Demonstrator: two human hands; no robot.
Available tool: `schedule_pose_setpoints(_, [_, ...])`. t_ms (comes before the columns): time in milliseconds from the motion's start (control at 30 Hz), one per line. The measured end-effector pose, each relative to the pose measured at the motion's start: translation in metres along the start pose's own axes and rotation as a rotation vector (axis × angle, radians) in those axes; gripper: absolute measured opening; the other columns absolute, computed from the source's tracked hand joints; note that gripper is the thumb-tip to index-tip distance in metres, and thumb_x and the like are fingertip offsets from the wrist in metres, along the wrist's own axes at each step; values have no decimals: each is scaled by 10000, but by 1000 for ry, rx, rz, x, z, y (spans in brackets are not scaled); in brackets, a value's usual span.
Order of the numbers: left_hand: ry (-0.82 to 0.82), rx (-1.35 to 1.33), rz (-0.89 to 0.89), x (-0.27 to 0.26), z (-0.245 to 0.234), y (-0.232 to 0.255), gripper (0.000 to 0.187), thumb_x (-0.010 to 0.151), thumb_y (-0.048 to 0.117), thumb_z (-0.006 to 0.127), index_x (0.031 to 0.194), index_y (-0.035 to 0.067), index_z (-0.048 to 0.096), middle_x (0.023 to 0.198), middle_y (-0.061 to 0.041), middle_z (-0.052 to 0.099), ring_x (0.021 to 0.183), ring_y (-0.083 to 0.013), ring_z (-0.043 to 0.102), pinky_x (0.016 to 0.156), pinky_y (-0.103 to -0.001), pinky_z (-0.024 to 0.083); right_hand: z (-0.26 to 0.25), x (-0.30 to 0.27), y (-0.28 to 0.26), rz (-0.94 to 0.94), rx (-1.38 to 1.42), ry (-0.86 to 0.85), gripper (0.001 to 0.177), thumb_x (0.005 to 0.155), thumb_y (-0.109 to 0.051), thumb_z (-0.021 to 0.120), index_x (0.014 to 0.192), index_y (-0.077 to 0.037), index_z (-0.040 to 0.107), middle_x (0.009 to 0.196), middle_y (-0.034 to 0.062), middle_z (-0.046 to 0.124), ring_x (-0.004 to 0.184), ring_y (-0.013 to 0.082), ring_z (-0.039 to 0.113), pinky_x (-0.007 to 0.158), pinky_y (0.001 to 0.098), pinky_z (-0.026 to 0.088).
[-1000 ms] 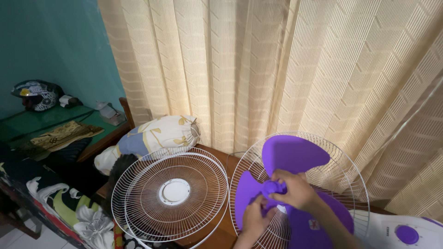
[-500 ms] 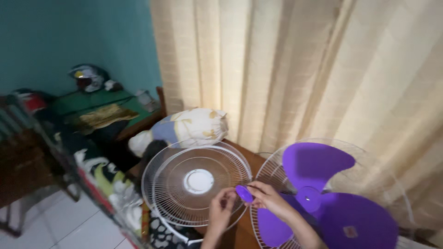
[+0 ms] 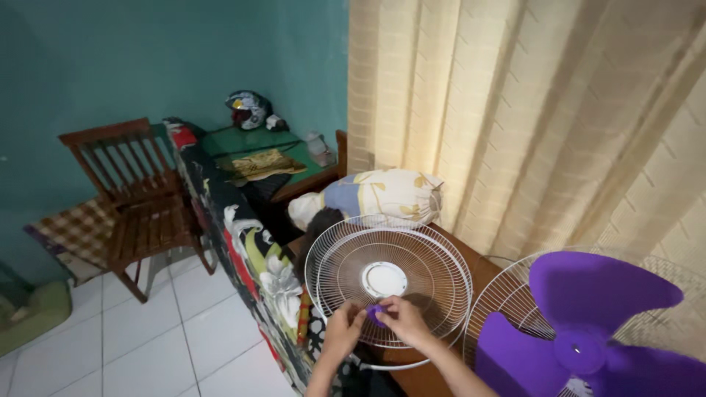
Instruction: The person disassembles a purple and white electric fan by removing the front grille, fan blades, and central hub. They then reassemble the fan by reattaching the hub, blades, and front grille in sequence.
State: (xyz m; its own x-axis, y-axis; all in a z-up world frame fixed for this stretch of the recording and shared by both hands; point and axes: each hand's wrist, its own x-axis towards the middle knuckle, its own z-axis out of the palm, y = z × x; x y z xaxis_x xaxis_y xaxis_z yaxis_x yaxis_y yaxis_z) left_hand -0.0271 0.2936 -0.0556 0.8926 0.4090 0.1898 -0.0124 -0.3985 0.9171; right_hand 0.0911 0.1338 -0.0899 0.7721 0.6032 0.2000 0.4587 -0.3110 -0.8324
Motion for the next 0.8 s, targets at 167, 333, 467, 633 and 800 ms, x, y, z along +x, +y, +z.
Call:
schedule_pose_setpoints(167, [-87,178,19,-18,-4,0,204,893,125,681,1076,35,694,920,-172,767,867,-296,748,796,-385,565,11,-17,-37,154,-341,-64,329,866,-242,737,1183,-169,687,1111,39,732,1032,244,732,917,404,569])
schedule_pose_setpoints(333, [-70,331,-87,-31,4,14,230,888,213,698,1104,137,692,1073,-117,717,1061,-304,675,901,-466,511,5,-32,-60,216,-499,-148,341,895,-226,676,1233,-202,644,1168,4,718,1173,223,640,1067,528,386])
schedule_pose_setpoints(467, [-47,474,-147,-33,14,29,222,893,275,693,1104,204,681,1185,-43,672,1185,-269,610,1009,-594,382,2,-46,-55,158,-472,-49,354,887,-239,677,1237,-199,647,1210,19,690,1205,251,608,1030,547,379])
schedule_pose_setpoints(633, [6,429,8,-34,39,46,234,863,226,706,1093,190,688,1134,-74,690,1144,-297,620,977,-601,387,-29,-66,-63,115,-484,-5,409,852,-229,709,1256,-202,653,1201,32,673,1197,258,598,1009,555,355])
schedule_pose_setpoints(800, [-48,135,263,-38,95,81,248,862,161,711,1099,100,671,1090,-139,710,1035,-362,680,876,-471,544,-110,-96,-90,317,-585,-46,277,848,-257,692,1122,-286,721,1133,-51,714,1113,167,655,1030,464,365])
